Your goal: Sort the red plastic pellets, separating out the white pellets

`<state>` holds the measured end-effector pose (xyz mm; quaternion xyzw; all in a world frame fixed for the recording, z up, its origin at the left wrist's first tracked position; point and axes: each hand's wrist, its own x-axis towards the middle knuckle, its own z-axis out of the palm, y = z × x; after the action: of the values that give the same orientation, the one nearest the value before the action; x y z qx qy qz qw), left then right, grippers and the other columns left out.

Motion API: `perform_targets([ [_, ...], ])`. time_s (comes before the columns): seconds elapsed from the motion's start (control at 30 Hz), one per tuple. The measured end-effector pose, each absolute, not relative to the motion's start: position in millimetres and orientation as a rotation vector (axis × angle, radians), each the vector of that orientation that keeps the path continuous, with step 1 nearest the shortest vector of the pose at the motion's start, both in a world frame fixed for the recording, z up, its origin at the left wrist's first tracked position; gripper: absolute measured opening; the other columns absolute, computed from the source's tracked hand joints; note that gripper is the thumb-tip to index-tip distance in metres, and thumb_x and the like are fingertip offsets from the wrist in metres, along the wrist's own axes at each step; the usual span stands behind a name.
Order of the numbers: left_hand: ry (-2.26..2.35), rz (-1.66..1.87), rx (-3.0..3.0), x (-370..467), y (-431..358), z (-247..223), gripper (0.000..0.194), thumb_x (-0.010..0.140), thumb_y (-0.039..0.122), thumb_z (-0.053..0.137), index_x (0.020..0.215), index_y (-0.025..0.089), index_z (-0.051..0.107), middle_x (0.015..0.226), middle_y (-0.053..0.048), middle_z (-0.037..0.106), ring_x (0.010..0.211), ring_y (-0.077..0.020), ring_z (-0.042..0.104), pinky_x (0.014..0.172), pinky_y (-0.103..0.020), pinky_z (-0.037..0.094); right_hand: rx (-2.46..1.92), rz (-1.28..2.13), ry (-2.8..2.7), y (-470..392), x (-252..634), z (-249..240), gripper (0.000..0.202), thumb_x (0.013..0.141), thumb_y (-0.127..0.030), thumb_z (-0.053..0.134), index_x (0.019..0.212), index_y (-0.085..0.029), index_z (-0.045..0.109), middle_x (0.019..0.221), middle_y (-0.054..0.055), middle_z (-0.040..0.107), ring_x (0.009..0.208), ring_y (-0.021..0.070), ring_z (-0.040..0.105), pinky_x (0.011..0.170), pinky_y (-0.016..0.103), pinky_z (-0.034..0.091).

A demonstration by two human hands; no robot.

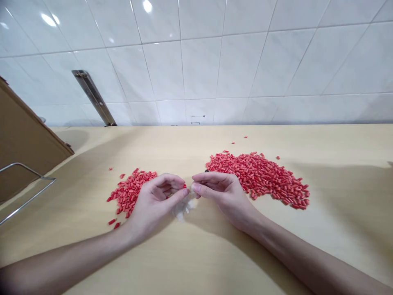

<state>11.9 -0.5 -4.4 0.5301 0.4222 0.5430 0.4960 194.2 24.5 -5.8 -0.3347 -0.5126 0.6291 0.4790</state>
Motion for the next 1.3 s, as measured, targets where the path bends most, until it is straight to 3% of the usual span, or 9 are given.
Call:
perform_targets([
  [0.33,0.992,1.253,1.410,12.5,-3.2,-0.6,0.012,0.080,0.022,0.073,0.090,0.018,0.076,0.091,-0.007,0.077,0.082,-0.0172,0.071,0.076,-0.027,0.057,-0.836,1.521,-1.231,24.4,193.6,-5.8,0.020,0.069,-0.018,0.083,0.087,-0.023,0.077,0.085,0.003,0.077,0.079,0.0146,0.069,0.074,0.026,0.055],
  [0.53,0.968,1.268,1.310,13.5,-2.4,-2.1,0.014,0.079,0.021,0.073,0.093,0.018,0.074,0.092,-0.006,0.077,0.083,-0.0163,0.072,0.077,-0.026,0.058,-0.830,1.493,-1.238,26.0,194.1,-8.2,0.026,0.072,-0.023,0.081,0.098,-0.026,0.077,0.089,0.001,0.075,0.082,0.0139,0.067,0.080,0.028,0.053],
  [0.7,0.970,1.270,1.278,14.5,-2.3,0.0,0.012,0.078,0.019,0.074,0.090,0.016,0.072,0.090,-0.006,0.076,0.084,-0.0163,0.072,0.079,-0.026,0.058,-0.887,1.466,-1.258,27.0,193.4,-9.5,0.018,0.073,-0.027,0.081,0.091,-0.025,0.078,0.086,0.002,0.077,0.081,0.0148,0.068,0.079,0.028,0.053],
  [1.03,0.993,1.269,1.345,12.9,-1.8,-0.9,0.005,0.079,0.017,0.072,0.083,0.016,0.068,0.083,-0.004,0.071,0.079,-0.0134,0.066,0.073,-0.023,0.054,-0.836,1.445,-1.307,25.7,193.3,-6.0,0.010,0.069,-0.021,0.083,0.078,-0.023,0.078,0.083,0.001,0.074,0.078,0.0136,0.065,0.073,0.025,0.053],
  [1.17,0.998,1.293,1.321,12.7,-2.4,-0.4,0.013,0.078,0.018,0.073,0.090,0.018,0.069,0.085,-0.003,0.071,0.081,-0.0136,0.067,0.074,-0.024,0.054,-0.850,1.465,-1.305,25.6,194.1,-5.7,0.011,0.068,-0.024,0.084,0.078,-0.022,0.079,0.073,0.002,0.073,0.067,0.0142,0.065,0.069,0.029,0.054],
  [1.3,0.983,1.254,1.256,13.5,-2.7,1.2,0.018,0.079,0.022,0.073,0.096,0.016,0.072,0.092,-0.008,0.075,0.086,-0.0172,0.070,0.081,-0.029,0.056,-0.848,1.485,-1.310,26.1,193.6,-6.1,0.012,0.070,-0.025,0.082,0.081,-0.022,0.079,0.080,0.004,0.076,0.073,0.0164,0.068,0.074,0.031,0.055],
])
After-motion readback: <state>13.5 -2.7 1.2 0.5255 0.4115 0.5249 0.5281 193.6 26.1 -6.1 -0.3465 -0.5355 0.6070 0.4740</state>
